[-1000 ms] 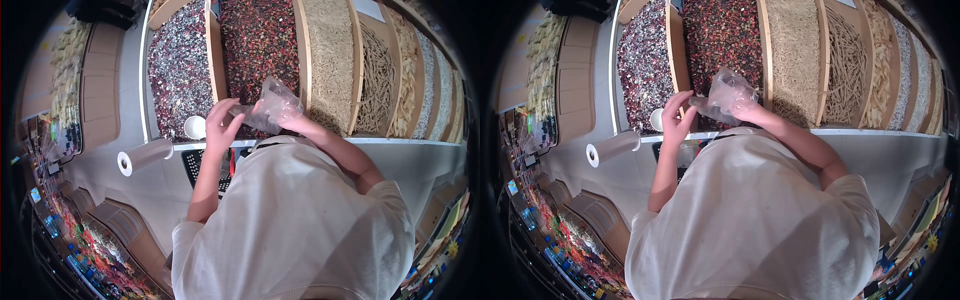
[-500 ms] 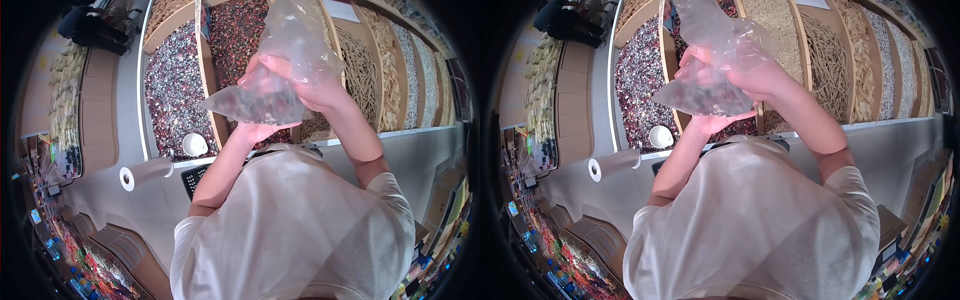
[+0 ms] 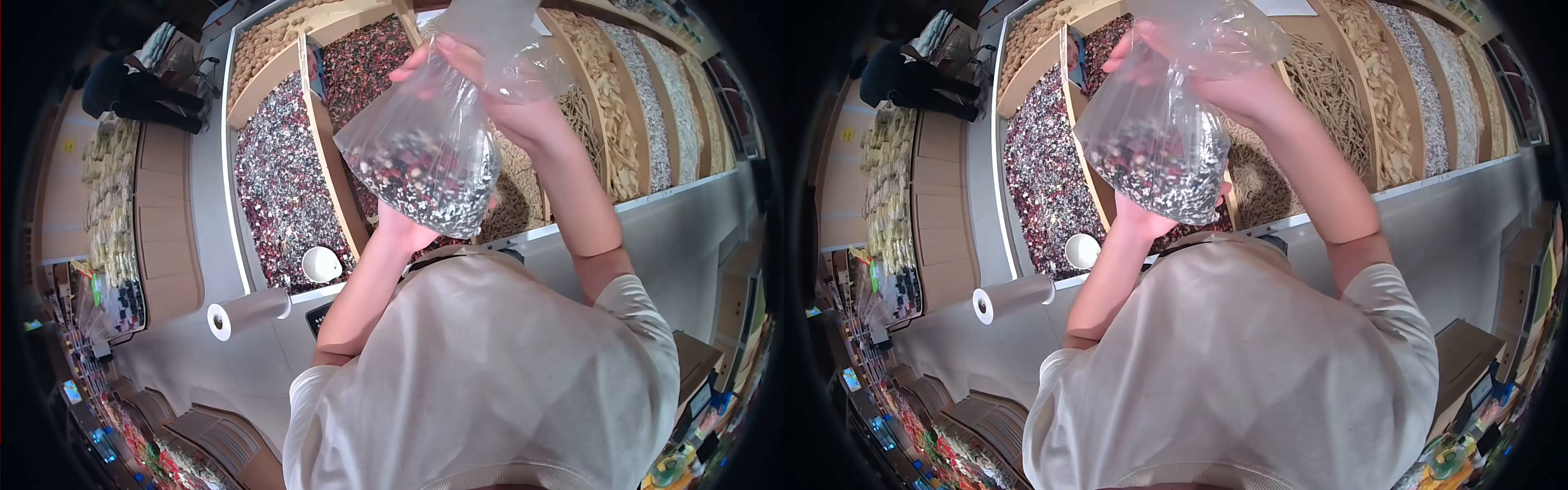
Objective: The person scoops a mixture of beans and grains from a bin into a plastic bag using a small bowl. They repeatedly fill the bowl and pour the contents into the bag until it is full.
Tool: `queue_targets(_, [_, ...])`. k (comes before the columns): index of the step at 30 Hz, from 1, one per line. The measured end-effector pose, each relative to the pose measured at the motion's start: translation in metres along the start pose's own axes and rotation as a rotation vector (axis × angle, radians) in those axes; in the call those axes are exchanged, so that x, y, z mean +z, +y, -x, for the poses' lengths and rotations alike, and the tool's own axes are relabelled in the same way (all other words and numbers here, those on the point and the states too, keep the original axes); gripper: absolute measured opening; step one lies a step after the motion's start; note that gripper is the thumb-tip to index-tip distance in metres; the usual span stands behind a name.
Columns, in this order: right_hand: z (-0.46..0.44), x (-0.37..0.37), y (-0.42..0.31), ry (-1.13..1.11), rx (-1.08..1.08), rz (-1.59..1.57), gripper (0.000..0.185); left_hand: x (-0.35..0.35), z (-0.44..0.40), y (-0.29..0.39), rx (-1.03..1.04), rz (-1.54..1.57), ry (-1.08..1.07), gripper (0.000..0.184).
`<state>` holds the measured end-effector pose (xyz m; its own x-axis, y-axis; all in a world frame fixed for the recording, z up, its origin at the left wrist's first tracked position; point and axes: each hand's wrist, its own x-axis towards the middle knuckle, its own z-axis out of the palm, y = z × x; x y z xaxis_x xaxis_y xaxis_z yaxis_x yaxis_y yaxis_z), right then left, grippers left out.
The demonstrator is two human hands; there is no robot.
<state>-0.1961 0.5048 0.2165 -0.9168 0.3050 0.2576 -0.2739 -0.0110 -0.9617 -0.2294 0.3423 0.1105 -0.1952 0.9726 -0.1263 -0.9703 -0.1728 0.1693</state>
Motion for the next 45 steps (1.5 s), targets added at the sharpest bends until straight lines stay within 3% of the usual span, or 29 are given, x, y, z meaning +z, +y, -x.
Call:
queue_targets(3, [0.006, -0.001, 0.002, 0.004, 0.0, -0.026, 0.038, -0.01, -0.002, -0.004, 0.072, 0.047, 0.151, 0.074])
queue_targets(6, [0.01, -0.004, 0.039, 0.049, -0.035, -0.17, 0.039, -0.019, -0.003, -0.008, 0.115, 0.015, 0.115, 0.061])
queue_targets(8, [0.019, -0.004, 0.047, 0.195, 0.04, -0.228, 0.04, -0.009, 0.001, -0.011, 0.183, 0.055, 0.202, 0.055])
queue_targets(13, [0.038, -0.008, 0.048, 0.238, 0.096, -0.224, 0.037, -0.006, 0.017, -0.013, 0.126, 0.121, 0.154, 0.058])
queue_targets(17, [0.042, -0.011, 0.064, 0.276, 0.004, -0.207, 0.039, -0.017, 0.011, -0.011, 0.12, 0.118, 0.189, 0.062])
queue_targets(19, [0.047, -0.008, 0.061, 0.366, 0.097, -0.249, 0.039, -0.01, 0.012, -0.011, 0.104, 0.153, 0.205, 0.056])
queue_targets(22, [0.05, -0.005, 0.055, 0.4, 0.08, -0.47, 0.037, -0.028, 0.008, -0.007, 0.082, 0.215, 0.107, 0.07])
queue_targets(24, [0.05, -0.002, 0.055, 0.385, 0.107, -0.407, 0.037, -0.038, 0.0, -0.003, 0.14, 0.137, 0.117, 0.087])
queue_targets(31, [0.052, -0.014, 0.069, 0.409, 0.1, -0.366, 0.038, -0.066, -0.012, 0.002, 0.01, 0.334, -0.058, 0.086])
queue_targets(35, [0.053, -0.015, 0.08, 0.388, 0.096, -0.266, 0.038, -0.066, -0.017, 0.004, 0.002, 0.31, 0.08, 0.079])
queue_targets(38, [0.059, -0.016, 0.084, 0.442, 0.118, -0.281, 0.039, -0.069, -0.013, 0.01, -0.032, 0.315, 0.026, 0.078])
queue_targets(41, [0.063, -0.017, 0.086, 0.284, 0.052, -0.343, 0.037, -0.085, -0.022, 0.015, -0.042, 0.365, 0.004, 0.078])
queue_targets(44, [0.058, -0.017, 0.092, 0.264, 0.099, -0.111, 0.036, -0.089, -0.027, 0.015, -0.024, 0.374, 0.045, 0.075])
queue_targets(45, [0.057, -0.019, 0.098, 0.377, 0.123, -0.167, 0.039, -0.084, -0.027, 0.015, -0.02, 0.38, 0.048, 0.075])
